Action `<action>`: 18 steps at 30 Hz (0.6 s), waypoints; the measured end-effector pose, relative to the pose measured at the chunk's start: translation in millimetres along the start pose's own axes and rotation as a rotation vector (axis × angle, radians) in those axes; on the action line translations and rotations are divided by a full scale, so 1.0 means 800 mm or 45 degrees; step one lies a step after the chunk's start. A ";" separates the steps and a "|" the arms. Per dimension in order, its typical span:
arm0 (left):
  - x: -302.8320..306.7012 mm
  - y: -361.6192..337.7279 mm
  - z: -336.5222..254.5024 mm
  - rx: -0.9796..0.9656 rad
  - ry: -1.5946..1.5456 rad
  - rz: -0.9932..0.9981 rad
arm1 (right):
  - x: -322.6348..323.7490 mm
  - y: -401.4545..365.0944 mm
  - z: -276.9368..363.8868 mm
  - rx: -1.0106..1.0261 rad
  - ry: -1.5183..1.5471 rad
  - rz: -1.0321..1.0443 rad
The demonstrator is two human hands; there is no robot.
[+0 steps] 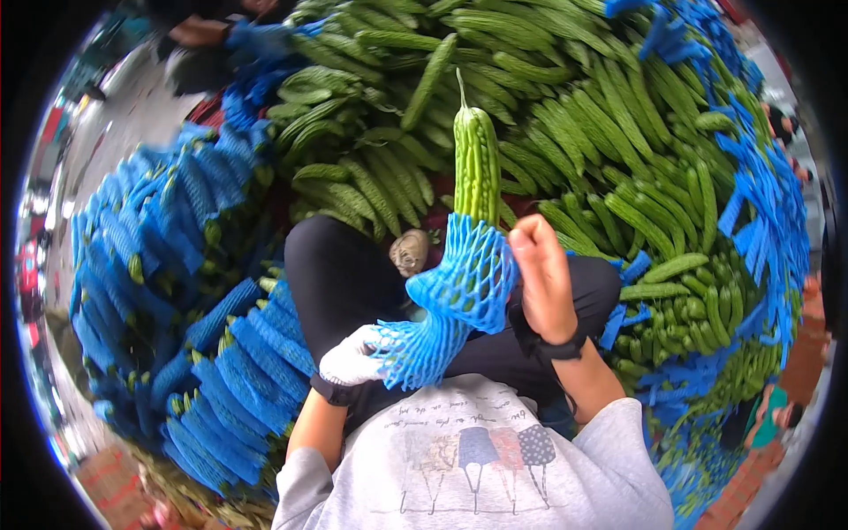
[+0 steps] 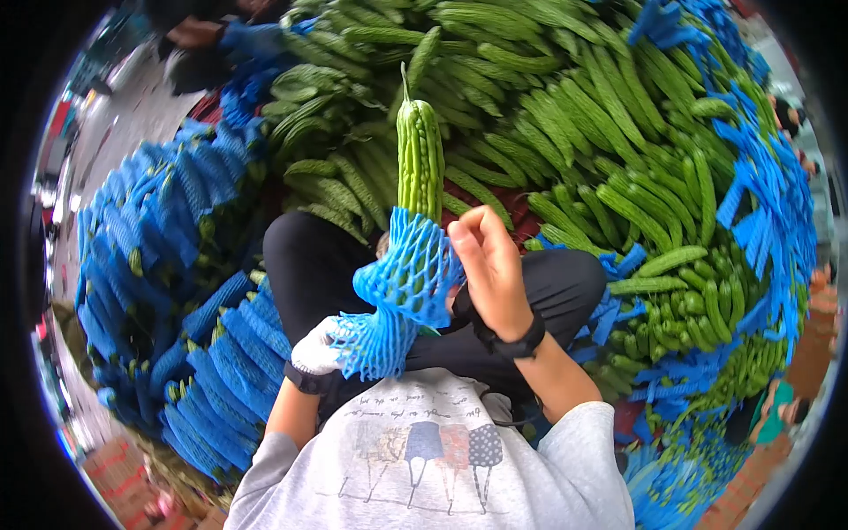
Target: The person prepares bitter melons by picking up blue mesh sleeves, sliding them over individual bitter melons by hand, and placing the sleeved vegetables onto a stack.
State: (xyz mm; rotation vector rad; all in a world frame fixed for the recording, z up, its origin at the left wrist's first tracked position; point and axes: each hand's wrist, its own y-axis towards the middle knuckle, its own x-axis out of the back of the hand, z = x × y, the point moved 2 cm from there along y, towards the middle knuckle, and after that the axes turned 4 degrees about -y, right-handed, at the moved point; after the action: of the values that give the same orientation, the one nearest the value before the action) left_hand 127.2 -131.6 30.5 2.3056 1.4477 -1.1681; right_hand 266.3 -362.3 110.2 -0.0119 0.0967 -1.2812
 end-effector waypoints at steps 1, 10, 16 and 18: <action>-0.011 0.011 -0.021 -0.029 0.260 0.094 | 0.010 0.000 -0.007 -0.051 -0.020 -0.031; -0.033 0.152 -0.042 0.540 0.105 0.639 | 0.108 -0.095 -0.025 -0.272 0.575 -0.339; -0.127 0.254 -0.016 0.576 0.764 0.544 | 0.128 -0.165 -0.028 -0.052 0.317 -0.905; -0.148 0.270 0.001 0.452 0.913 0.551 | 0.128 -0.184 -0.016 -0.019 0.249 -1.074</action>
State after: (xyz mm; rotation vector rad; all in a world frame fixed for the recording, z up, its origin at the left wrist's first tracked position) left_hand 278.8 -323.0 59.7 3.2793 0.8255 -0.5152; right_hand 153.3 -501.5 99.9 0.0667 0.2901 -2.1232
